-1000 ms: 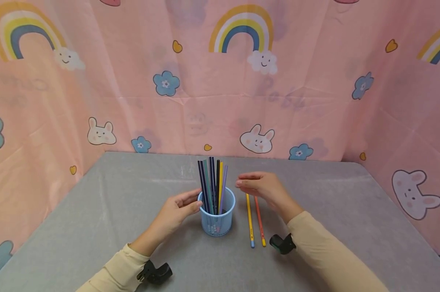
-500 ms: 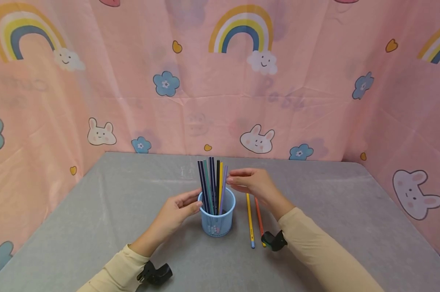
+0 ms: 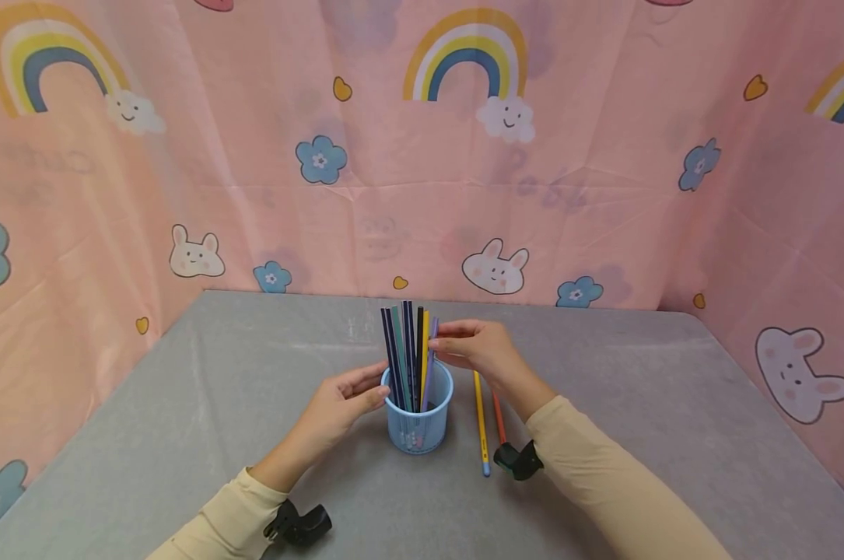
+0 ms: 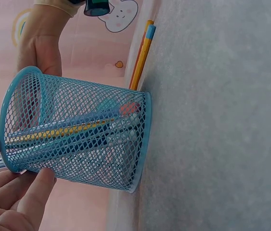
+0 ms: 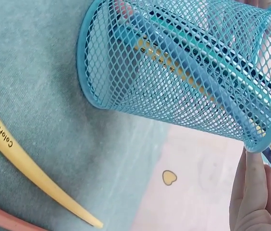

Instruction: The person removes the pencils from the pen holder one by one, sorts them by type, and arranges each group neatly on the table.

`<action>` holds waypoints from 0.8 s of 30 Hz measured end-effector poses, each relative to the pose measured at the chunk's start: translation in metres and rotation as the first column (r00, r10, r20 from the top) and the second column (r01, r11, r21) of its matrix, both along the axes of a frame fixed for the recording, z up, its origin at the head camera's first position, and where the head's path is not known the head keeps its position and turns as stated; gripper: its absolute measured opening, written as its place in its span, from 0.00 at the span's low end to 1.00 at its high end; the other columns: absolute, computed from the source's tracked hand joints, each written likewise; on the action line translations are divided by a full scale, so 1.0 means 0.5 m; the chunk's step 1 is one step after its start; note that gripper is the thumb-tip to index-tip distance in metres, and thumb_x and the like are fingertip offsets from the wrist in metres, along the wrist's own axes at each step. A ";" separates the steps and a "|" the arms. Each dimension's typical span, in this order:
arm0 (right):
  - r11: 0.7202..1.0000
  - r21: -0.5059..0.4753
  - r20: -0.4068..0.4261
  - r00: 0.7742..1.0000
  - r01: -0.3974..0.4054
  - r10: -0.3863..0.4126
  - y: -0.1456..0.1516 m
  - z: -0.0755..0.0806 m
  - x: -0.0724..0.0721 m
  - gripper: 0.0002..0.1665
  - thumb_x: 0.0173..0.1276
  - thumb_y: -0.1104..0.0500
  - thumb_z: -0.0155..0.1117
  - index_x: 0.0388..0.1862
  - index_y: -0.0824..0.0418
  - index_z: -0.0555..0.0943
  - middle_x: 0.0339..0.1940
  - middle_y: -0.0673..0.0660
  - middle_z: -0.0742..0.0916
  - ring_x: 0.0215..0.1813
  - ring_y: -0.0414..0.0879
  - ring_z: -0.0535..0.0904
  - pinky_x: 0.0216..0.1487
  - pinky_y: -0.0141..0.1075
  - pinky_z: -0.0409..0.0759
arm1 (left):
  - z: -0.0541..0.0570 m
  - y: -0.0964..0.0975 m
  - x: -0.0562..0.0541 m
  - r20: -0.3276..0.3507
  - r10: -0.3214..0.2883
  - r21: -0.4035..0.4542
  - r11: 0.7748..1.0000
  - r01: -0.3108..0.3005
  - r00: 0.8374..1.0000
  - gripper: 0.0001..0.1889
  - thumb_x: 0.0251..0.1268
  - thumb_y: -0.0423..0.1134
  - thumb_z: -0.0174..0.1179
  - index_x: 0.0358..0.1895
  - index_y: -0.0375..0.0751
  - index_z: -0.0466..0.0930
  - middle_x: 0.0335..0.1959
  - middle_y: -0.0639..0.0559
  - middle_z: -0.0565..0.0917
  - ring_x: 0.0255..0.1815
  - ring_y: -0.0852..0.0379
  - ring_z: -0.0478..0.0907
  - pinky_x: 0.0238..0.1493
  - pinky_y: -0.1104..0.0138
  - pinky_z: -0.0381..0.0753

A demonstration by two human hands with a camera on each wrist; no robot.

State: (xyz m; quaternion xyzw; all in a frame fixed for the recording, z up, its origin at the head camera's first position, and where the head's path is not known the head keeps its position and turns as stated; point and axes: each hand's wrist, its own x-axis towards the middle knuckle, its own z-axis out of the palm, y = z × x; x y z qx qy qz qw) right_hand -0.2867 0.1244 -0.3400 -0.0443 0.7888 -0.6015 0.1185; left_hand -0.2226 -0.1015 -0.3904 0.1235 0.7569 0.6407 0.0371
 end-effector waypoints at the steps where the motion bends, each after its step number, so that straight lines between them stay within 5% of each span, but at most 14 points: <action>1: 1.000 -0.004 -0.004 1.000 0.003 -0.003 -0.001 -0.001 0.000 0.23 0.68 0.57 0.69 0.59 0.66 0.81 0.58 0.63 0.86 0.55 0.49 0.86 0.59 0.42 0.83 | 0.000 0.000 0.000 -0.001 0.000 -0.001 1.000 0.000 1.000 0.25 0.73 0.41 0.59 0.68 0.32 0.72 0.66 0.36 0.77 0.66 0.42 0.77 0.65 0.55 0.78; 12: 0.998 -0.041 -0.031 0.999 0.043 -0.044 0.000 0.003 -0.001 0.22 0.68 0.58 0.68 0.57 0.68 0.80 0.54 0.60 0.88 0.49 0.42 0.87 0.55 0.38 0.85 | 0.001 0.003 0.002 0.000 -0.012 0.003 1.000 0.012 1.000 0.25 0.73 0.41 0.59 0.68 0.33 0.71 0.66 0.37 0.77 0.67 0.42 0.76 0.66 0.54 0.78; 24: 0.996 -0.087 -0.128 0.992 0.004 -0.015 0.015 0.037 -0.001 0.19 0.69 0.58 0.68 0.53 0.68 0.81 0.39 0.44 0.89 0.44 0.36 0.86 0.53 0.33 0.85 | -0.001 -0.001 0.001 -0.001 -0.001 0.002 1.000 0.001 1.000 0.25 0.72 0.41 0.60 0.68 0.33 0.72 0.66 0.36 0.77 0.66 0.42 0.77 0.65 0.54 0.78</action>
